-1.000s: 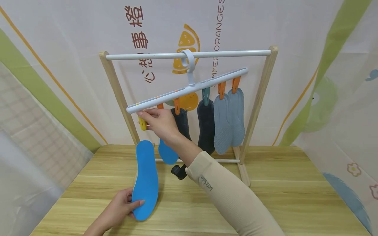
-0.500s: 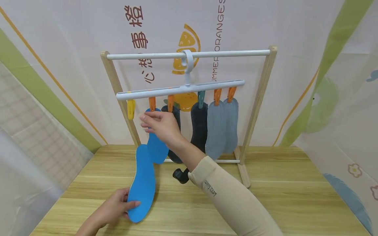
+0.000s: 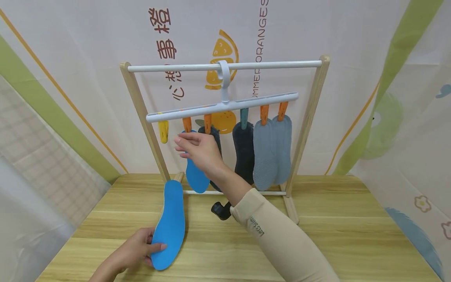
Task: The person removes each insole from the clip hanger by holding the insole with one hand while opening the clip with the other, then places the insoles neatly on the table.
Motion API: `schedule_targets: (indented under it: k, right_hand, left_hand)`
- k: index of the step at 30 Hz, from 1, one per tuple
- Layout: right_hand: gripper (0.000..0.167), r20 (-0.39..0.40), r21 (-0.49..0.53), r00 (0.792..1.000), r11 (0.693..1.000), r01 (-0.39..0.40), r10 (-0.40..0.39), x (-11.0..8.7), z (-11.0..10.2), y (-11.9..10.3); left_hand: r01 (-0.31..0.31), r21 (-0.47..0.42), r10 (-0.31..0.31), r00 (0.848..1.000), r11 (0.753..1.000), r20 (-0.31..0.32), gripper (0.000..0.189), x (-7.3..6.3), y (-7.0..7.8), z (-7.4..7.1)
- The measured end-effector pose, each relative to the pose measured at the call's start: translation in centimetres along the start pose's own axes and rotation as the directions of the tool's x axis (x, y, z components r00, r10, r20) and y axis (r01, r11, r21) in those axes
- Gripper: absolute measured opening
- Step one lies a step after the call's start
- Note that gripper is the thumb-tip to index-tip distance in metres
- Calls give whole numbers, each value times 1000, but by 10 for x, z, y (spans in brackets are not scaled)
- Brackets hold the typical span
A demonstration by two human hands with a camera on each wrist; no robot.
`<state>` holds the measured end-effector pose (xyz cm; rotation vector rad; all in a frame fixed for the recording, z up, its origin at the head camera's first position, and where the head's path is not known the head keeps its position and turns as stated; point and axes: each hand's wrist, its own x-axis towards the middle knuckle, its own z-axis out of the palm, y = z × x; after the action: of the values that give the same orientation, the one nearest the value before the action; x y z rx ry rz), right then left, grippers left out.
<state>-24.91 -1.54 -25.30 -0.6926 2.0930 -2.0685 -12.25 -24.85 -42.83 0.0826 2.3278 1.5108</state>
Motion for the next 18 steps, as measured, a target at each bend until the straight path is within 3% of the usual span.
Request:
schedule_targets:
  k: [6, 9, 14, 18]
  right_hand:
    - [44, -15, -25, 1000, 999, 25, -25, 2, -6, 1]
    - [44, 19, -72, 999, 997, 33, -31, 5, -4, 0]
    - [55, 110, -161, 994, 987, -3, 21, 14, 13, -9]
    - [69, 106, -207, 992, 977, -42, 65, 24, 30, -15]
  left_hand:
    - [-11, -22, 12, 999, 1000, 44, 37, 3, -6, 2]
    - [-7, -42, 9, 998, 999, 61, 37, 5, -10, 3]
    - [-1, -43, 4, 998, 999, 61, 39, 7, -13, 7]
    - [4, -30, -2, 998, 1000, 65, 43, 7, -12, 10]
